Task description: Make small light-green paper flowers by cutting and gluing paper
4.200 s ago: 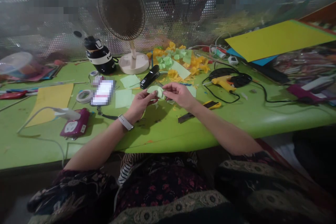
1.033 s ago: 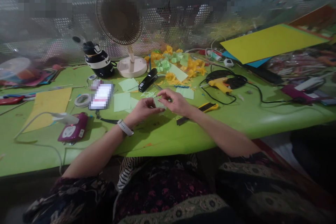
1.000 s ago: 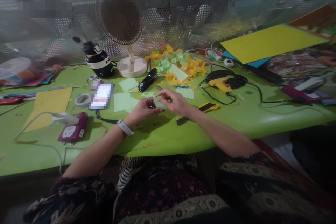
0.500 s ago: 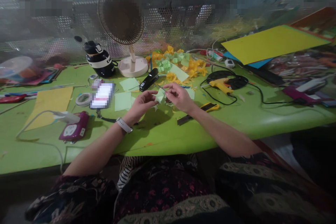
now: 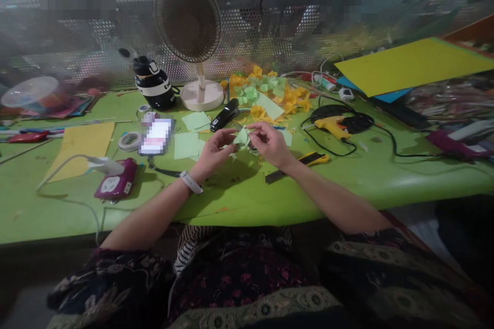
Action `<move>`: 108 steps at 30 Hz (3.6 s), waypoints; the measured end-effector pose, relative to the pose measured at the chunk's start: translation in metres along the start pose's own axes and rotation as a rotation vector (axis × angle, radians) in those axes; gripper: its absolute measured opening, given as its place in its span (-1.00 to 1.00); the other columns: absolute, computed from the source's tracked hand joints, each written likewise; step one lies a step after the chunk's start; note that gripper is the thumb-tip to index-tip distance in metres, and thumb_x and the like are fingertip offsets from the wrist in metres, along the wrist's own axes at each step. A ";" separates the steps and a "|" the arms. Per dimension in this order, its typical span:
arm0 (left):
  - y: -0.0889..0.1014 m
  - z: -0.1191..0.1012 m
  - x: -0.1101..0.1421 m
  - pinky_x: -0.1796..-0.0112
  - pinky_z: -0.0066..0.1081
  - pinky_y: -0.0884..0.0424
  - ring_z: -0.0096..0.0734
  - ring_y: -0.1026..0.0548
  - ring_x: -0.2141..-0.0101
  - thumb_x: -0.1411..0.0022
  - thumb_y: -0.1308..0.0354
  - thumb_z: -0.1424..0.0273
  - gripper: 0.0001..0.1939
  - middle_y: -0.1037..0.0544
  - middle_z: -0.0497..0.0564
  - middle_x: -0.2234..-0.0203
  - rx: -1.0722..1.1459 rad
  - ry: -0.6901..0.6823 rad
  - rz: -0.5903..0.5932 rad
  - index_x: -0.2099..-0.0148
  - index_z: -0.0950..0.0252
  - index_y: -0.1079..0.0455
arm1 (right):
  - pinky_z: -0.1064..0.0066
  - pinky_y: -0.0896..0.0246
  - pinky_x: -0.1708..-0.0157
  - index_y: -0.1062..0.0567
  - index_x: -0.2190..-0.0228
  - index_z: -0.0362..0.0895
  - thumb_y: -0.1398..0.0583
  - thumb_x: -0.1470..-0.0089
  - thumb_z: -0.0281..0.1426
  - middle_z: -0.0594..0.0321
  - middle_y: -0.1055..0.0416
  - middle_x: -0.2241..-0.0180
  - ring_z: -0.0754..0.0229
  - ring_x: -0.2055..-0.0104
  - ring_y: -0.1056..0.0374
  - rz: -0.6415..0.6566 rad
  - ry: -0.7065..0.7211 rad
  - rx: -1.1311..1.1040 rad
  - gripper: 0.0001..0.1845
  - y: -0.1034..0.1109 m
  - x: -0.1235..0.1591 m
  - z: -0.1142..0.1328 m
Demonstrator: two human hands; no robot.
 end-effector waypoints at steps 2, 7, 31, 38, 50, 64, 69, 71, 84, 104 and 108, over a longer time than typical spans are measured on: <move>-0.001 0.000 0.000 0.14 -0.35 -0.49 -0.40 -0.53 0.20 -0.09 -0.33 0.39 -0.63 -0.56 0.01 0.24 0.034 0.006 -0.006 0.02 0.27 -0.43 | 0.37 -0.33 0.39 -0.44 0.14 -0.11 -0.19 -0.18 -0.31 0.30 -0.47 0.45 0.26 0.45 -0.39 0.014 0.005 0.009 -0.78 -0.001 0.000 0.000; -0.001 0.003 0.000 0.13 -0.35 -0.53 -0.39 -0.54 0.15 -0.12 -0.26 0.40 -0.70 -0.55 0.06 0.08 0.087 0.000 -0.041 0.06 0.27 -0.42 | 0.37 -0.32 0.39 -0.41 0.10 -0.13 -0.19 -0.18 -0.31 0.31 -0.47 0.45 0.26 0.46 -0.38 0.048 0.012 0.009 -0.75 -0.003 0.001 -0.002; 0.001 0.014 -0.004 0.13 -0.31 -0.58 -0.39 -0.57 0.19 -0.15 -0.28 0.39 -0.73 -0.60 0.05 0.15 0.144 -0.026 -0.030 0.07 0.27 -0.48 | 0.42 -0.33 0.43 -0.42 0.12 -0.11 -0.19 -0.19 -0.32 0.34 -0.39 0.45 0.29 0.47 -0.36 0.096 -0.009 -0.077 -0.78 -0.001 0.001 -0.004; 0.000 0.012 -0.002 0.16 -0.33 -0.55 -0.39 -0.56 0.21 -0.12 -0.30 0.42 -0.72 -0.60 0.06 0.15 0.117 -0.028 -0.033 0.08 0.29 -0.47 | 0.41 -0.28 0.44 -0.47 0.11 -0.12 -0.17 -0.18 -0.38 0.37 -0.33 0.50 0.30 0.50 -0.28 0.072 0.097 0.087 -0.77 0.000 0.001 -0.004; 0.000 0.010 -0.002 0.20 -0.37 -0.52 -0.42 -0.56 0.29 -0.13 -0.34 0.39 -0.57 -0.60 0.00 0.29 0.142 -0.037 -0.048 -0.03 0.26 -0.34 | 0.29 -0.45 0.24 -0.56 0.12 -0.02 -0.19 -0.21 -0.44 0.17 -0.51 0.14 0.13 0.12 -0.43 0.009 0.312 0.220 -0.78 0.001 0.000 -0.009; 0.001 0.014 -0.002 0.19 -0.41 -0.53 -0.53 -0.52 0.37 -0.17 -0.31 0.44 -0.56 -0.56 -0.08 0.39 0.177 -0.004 -0.003 -0.09 0.26 -0.36 | 0.26 -0.48 0.18 -0.57 0.17 -0.05 -0.19 -0.15 -0.48 0.14 -0.51 0.08 0.11 0.05 -0.45 0.022 0.263 0.123 -0.78 0.000 0.001 -0.005; 0.000 0.015 -0.002 0.21 -0.44 -0.51 -0.54 -0.53 0.35 -0.14 -0.34 0.41 -0.56 -0.59 -0.09 0.36 0.227 0.006 0.015 -0.07 0.25 -0.36 | 0.22 -0.46 0.10 -0.61 0.17 -0.05 -0.19 -0.16 -0.48 0.13 -0.54 0.05 0.11 0.00 -0.47 0.064 0.205 0.050 -0.76 -0.001 0.002 -0.003; -0.001 0.016 -0.002 0.20 -0.44 -0.51 -0.54 -0.54 0.34 -0.14 -0.34 0.40 -0.56 -0.60 -0.08 0.33 0.236 0.012 0.019 -0.07 0.24 -0.37 | 0.21 -0.45 0.07 -0.62 0.18 -0.06 -0.20 -0.15 -0.46 0.13 -0.55 0.03 0.11 -0.02 -0.47 0.075 0.159 0.009 -0.77 -0.001 0.001 -0.002; -0.004 0.009 0.001 0.16 -0.40 -0.50 -0.55 -0.53 0.39 -0.08 -0.36 0.43 -0.53 -0.52 -0.18 0.48 0.315 0.086 -0.006 -0.05 0.24 -0.38 | 0.08 -0.36 -0.12 -0.65 0.15 -0.02 -0.22 -0.17 -0.41 0.16 -0.57 -0.01 0.11 -0.08 -0.47 0.099 0.175 0.041 -0.76 -0.001 0.001 -0.004; 0.002 0.004 -0.004 0.25 -0.44 -0.53 -0.56 -0.52 0.45 -0.01 -0.33 0.47 -0.56 -0.57 -0.12 0.45 0.470 0.207 -0.169 0.01 0.29 -0.41 | -0.14 -0.21 -0.22 -0.27 -0.30 -0.05 -0.11 -0.30 -0.18 0.01 -0.22 -0.32 -0.09 -0.31 -0.21 0.235 0.428 0.581 -0.41 -0.006 0.005 -0.017; 0.002 0.003 -0.004 0.25 -0.45 -0.54 -0.60 -0.49 0.49 -0.03 -0.32 0.49 -0.57 -0.52 -0.15 0.51 0.468 0.221 -0.185 0.01 0.30 -0.41 | -0.13 -0.22 -0.22 -0.29 -0.29 -0.11 -0.09 -0.32 -0.16 -0.05 -0.26 -0.29 -0.11 -0.28 -0.24 0.208 0.443 0.585 -0.40 -0.005 0.004 -0.017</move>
Point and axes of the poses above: each hand's wrist, its own x-axis away from the middle knuckle, its own y-axis out of the back of the hand, z = x × y, the point moved 1 cm from there along -x, towards the middle knuckle
